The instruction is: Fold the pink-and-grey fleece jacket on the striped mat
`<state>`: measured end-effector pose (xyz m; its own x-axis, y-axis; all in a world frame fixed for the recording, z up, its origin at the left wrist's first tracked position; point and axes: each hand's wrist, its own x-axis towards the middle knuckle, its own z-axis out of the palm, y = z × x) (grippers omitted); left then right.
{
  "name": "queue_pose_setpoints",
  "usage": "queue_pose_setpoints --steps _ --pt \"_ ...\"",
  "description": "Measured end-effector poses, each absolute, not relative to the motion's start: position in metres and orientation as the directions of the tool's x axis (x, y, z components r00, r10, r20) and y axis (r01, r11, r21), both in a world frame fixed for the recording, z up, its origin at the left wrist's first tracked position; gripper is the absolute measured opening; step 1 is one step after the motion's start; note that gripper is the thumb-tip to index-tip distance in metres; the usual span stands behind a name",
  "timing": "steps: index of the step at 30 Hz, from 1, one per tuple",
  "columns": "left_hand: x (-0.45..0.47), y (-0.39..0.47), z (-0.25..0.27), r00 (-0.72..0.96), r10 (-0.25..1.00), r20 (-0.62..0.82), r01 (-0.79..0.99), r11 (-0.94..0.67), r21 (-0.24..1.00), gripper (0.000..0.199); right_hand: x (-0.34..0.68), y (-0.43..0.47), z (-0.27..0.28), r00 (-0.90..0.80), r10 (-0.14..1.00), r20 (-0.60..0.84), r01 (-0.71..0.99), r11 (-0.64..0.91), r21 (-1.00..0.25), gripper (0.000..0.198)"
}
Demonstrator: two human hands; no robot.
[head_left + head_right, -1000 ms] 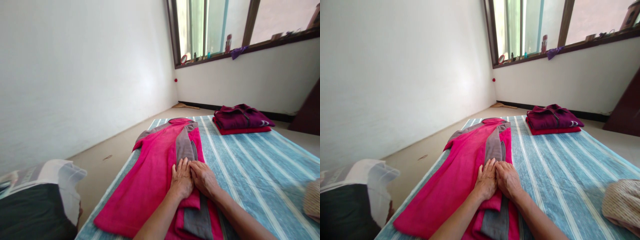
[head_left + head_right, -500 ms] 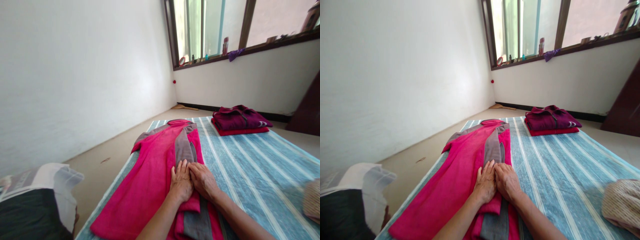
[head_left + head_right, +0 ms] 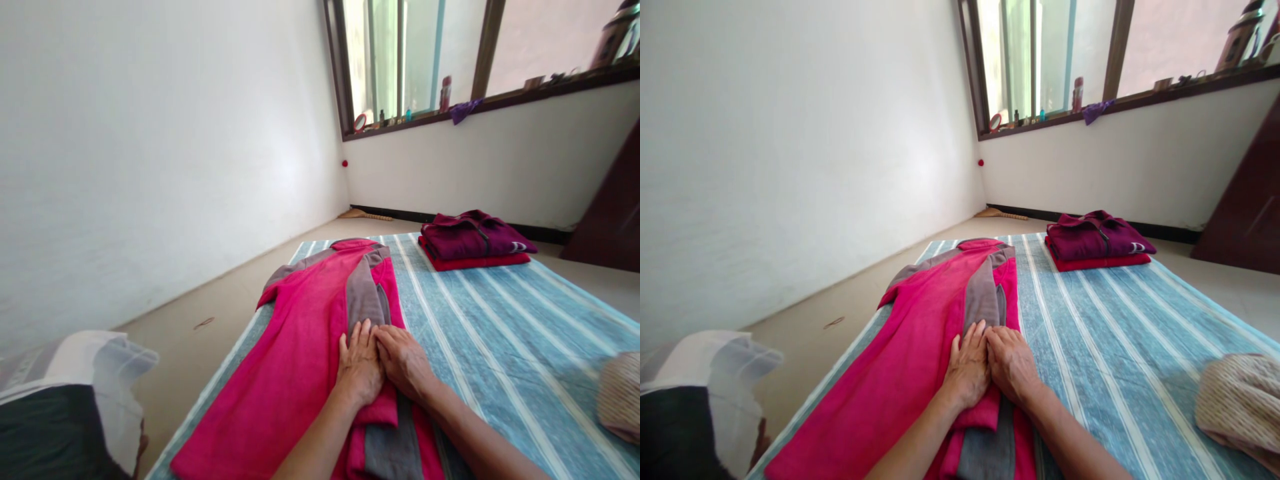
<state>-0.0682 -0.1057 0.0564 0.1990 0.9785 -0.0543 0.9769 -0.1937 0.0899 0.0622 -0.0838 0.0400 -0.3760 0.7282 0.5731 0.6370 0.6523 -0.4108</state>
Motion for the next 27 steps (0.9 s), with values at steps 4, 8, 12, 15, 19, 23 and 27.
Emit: queue_pose_setpoints --steps 4,8,12,15,19,23,27 --pt "-0.0685 -0.1056 0.0557 0.200 0.979 -0.038 0.977 -0.197 0.080 0.056 0.0619 -0.0843 0.0407 -0.370 0.736 0.567 0.639 0.645 -0.420 0.019" --pt "-0.0687 -0.1053 0.0570 0.200 0.979 -0.047 0.978 -0.197 0.066 0.057 0.0616 -0.0839 0.0406 -0.375 0.738 0.561 0.638 0.644 -0.422 0.018" --pt "-0.0684 -0.1051 0.0582 0.194 0.979 -0.057 0.979 -0.190 0.073 0.056 0.0615 -0.0833 0.0397 -0.376 0.728 0.574 0.634 0.653 -0.414 0.019" --pt "-0.0681 -0.1051 0.0579 0.192 0.980 -0.054 0.980 -0.188 0.064 0.056 0.0615 -0.0834 0.0401 -0.374 0.722 0.582 0.639 0.656 -0.403 0.019" --pt "-0.0683 -0.1051 0.0573 0.192 0.980 -0.061 0.981 -0.189 0.043 0.055 0.0614 -0.0839 0.0415 -0.373 0.720 0.586 0.643 0.655 -0.396 0.019" --pt "-0.0688 -0.1051 0.0570 0.200 0.978 -0.055 0.980 -0.198 0.033 0.056 0.0614 -0.0843 0.0422 -0.378 0.720 0.582 0.650 0.654 -0.387 0.019" --pt "-0.0688 -0.1050 0.0570 0.204 0.978 -0.051 0.978 -0.201 0.060 0.057 0.0617 -0.0846 0.0425 -0.380 0.729 0.570 0.644 0.650 -0.402 0.019"
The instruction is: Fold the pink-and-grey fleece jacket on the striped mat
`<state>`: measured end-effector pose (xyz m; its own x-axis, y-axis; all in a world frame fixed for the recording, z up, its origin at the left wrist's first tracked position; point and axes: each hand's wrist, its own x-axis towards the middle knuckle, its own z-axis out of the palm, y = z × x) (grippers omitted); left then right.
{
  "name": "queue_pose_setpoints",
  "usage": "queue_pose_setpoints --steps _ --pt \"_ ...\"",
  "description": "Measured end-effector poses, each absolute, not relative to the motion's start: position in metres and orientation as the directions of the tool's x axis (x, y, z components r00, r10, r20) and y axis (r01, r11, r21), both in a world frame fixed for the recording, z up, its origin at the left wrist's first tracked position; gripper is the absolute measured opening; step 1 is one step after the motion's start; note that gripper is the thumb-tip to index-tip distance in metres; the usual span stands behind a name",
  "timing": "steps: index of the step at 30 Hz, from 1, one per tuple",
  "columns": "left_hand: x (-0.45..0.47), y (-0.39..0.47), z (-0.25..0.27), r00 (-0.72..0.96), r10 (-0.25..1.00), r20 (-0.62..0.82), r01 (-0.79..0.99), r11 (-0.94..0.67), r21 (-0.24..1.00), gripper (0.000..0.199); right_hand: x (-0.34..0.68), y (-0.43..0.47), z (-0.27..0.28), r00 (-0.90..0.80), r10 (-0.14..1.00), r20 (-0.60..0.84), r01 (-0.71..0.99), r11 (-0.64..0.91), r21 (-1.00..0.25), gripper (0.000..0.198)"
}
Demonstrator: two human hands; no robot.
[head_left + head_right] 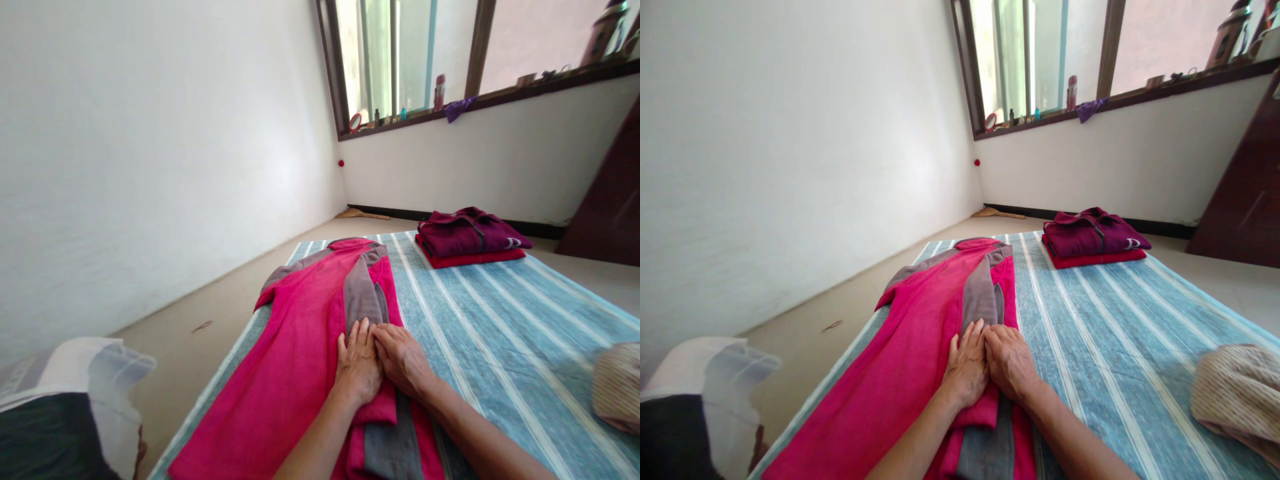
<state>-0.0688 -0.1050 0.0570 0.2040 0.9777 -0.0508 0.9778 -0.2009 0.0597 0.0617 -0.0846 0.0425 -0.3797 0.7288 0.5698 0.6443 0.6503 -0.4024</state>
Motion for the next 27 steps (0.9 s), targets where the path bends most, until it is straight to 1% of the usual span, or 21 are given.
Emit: queue_pose_setpoints --steps 10,17,27 --pt "-0.0688 -0.1039 0.0548 0.194 0.980 -0.042 0.980 -0.192 0.053 0.056 0.0621 -0.0839 0.0444 -0.382 0.720 0.580 0.650 0.655 -0.385 0.018" --pt "-0.0690 -0.1037 0.0550 0.199 0.980 -0.021 0.980 -0.198 0.027 0.054 0.0618 -0.0848 0.0463 -0.379 0.731 0.568 0.652 0.646 -0.396 0.018" --pt "-0.0683 -0.1036 0.0580 0.202 0.979 -0.020 0.979 -0.201 0.021 0.054 0.0616 -0.0841 0.0475 -0.380 0.750 0.542 0.646 0.634 -0.424 0.017"
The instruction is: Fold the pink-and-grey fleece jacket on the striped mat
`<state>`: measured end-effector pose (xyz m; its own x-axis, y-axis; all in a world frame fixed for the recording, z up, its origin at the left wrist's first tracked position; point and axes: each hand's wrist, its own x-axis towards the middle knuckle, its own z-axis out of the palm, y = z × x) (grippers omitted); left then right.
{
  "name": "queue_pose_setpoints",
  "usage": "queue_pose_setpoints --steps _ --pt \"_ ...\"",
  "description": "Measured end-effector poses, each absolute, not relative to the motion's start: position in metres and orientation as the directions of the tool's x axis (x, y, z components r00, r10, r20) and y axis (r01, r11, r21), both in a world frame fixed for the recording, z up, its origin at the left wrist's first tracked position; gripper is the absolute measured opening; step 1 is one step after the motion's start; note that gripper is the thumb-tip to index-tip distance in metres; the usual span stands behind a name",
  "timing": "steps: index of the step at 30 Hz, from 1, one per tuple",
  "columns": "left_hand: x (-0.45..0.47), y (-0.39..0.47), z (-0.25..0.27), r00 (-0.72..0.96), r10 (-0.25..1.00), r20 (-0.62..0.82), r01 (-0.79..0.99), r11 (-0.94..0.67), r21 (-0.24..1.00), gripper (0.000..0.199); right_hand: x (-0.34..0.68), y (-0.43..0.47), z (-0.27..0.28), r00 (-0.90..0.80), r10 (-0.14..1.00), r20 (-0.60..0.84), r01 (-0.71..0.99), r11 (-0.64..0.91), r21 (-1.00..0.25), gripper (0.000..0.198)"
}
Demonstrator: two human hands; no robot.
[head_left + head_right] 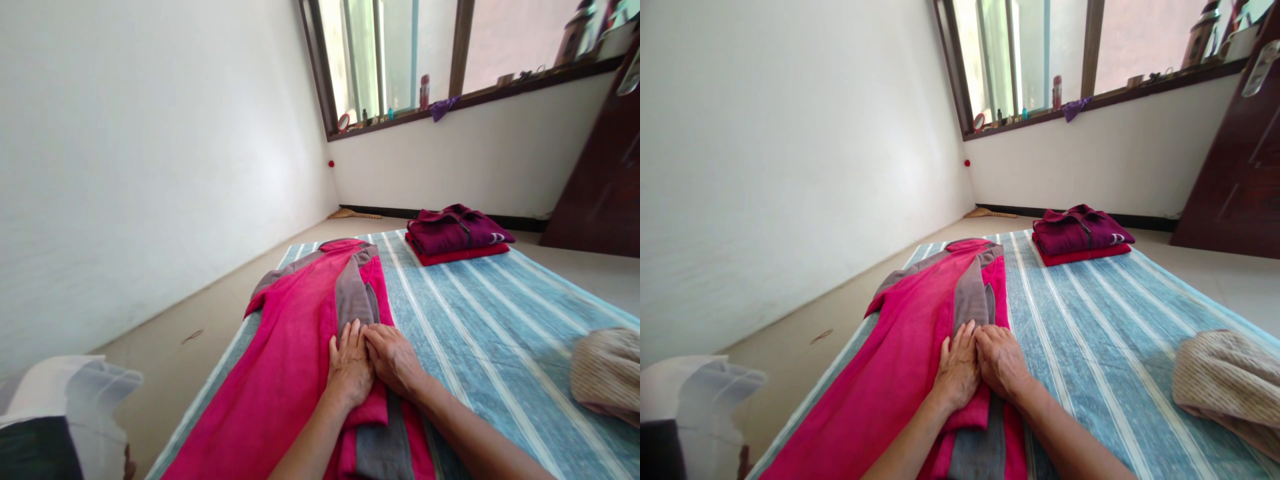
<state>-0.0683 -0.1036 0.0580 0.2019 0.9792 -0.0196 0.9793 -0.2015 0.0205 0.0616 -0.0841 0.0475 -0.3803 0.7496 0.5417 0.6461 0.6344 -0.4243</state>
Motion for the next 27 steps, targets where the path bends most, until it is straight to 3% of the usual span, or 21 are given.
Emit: queue_pose_setpoints --steps 27 --pt "-0.0679 -0.1027 0.0587 0.199 0.980 -0.023 0.980 -0.199 0.015 0.055 0.0623 -0.0841 0.0465 -0.363 0.742 0.564 0.630 0.641 -0.437 0.019"
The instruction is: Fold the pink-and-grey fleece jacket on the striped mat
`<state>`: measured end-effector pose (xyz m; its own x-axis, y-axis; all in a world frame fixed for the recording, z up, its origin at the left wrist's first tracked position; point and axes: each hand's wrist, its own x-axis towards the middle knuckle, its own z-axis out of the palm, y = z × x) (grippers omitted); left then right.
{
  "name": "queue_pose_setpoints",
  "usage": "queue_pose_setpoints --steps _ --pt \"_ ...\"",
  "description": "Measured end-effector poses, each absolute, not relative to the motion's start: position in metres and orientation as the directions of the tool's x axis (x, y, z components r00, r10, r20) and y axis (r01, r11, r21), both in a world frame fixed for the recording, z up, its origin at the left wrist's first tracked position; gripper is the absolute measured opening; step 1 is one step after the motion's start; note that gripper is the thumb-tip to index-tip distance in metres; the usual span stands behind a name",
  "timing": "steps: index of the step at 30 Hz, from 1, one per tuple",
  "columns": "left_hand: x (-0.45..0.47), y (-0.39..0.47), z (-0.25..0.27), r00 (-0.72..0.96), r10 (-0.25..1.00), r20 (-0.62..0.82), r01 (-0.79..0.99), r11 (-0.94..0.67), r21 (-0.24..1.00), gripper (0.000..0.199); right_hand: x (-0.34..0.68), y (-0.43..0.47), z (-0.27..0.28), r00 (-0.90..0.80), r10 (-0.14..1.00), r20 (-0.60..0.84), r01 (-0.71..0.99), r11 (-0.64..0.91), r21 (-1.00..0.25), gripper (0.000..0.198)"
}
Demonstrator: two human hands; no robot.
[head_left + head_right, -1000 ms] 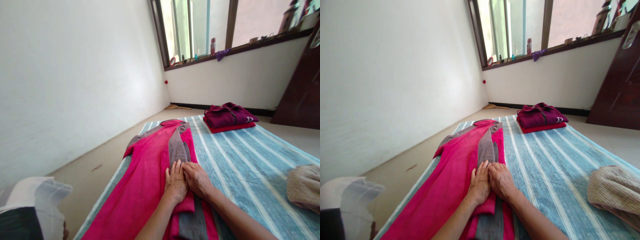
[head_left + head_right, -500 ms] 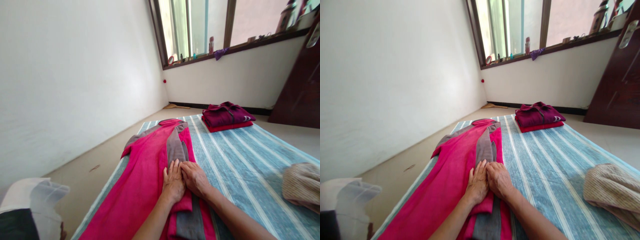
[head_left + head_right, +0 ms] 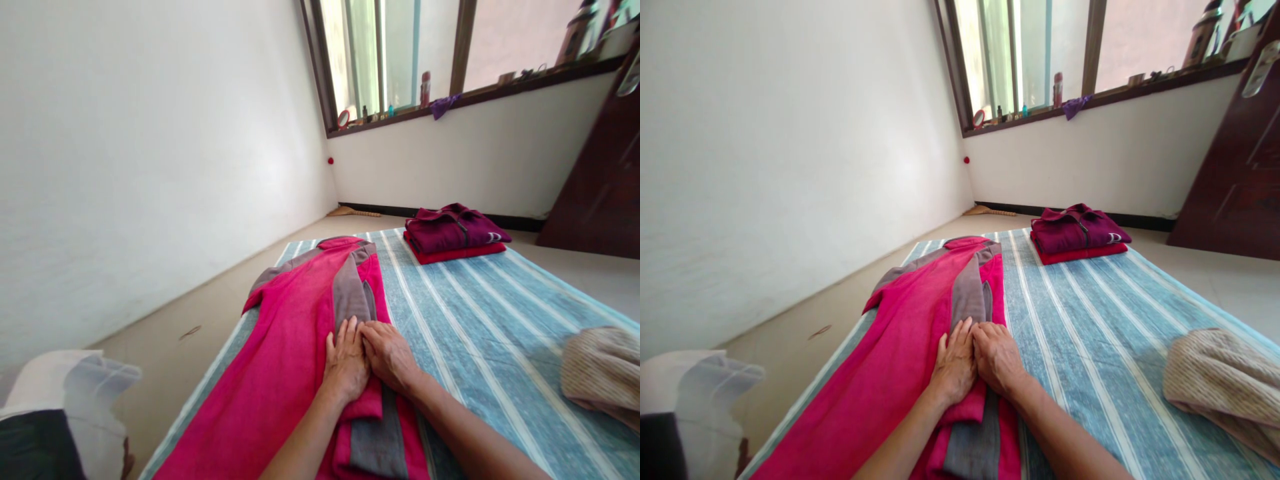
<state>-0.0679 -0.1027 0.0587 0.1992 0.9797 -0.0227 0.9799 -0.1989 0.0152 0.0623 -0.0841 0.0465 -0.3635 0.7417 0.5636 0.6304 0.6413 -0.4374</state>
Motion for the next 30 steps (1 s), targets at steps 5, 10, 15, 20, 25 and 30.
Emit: queue_pose_setpoints --steps 5,10,15,20,25,30 --pt "-0.069 -0.103 0.058 0.201 0.979 -0.016 0.979 -0.200 0.027 0.055 0.063 -0.085 0.048 -0.365 0.742 0.563 0.632 0.641 -0.435 0.018" --pt "-0.069 -0.102 0.056 0.196 0.980 -0.016 0.980 -0.195 0.030 0.055 0.062 -0.085 0.049 -0.369 0.752 0.546 0.642 0.631 -0.435 0.018" --pt "-0.070 -0.101 0.054 0.199 0.980 -0.006 0.980 -0.199 0.024 0.055 0.061 -0.084 0.049 -0.374 0.748 0.549 0.649 0.633 -0.421 0.018" --pt "-0.071 -0.101 0.050 0.203 0.979 -0.009 0.979 -0.203 0.018 0.055 0.061 -0.085 0.050 -0.373 0.754 0.540 0.649 0.628 -0.429 0.017" --pt "-0.070 -0.101 0.049 0.207 0.978 -0.007 0.978 -0.207 0.005 0.055 0.062 -0.085 0.049 -0.369 0.742 0.559 0.648 0.637 -0.418 0.016" --pt "-0.068 -0.103 0.054 0.199 0.980 -0.026 0.980 -0.198 0.015 0.055 0.062 -0.084 0.047 -0.364 0.729 0.579 0.650 0.644 -0.403 0.017"
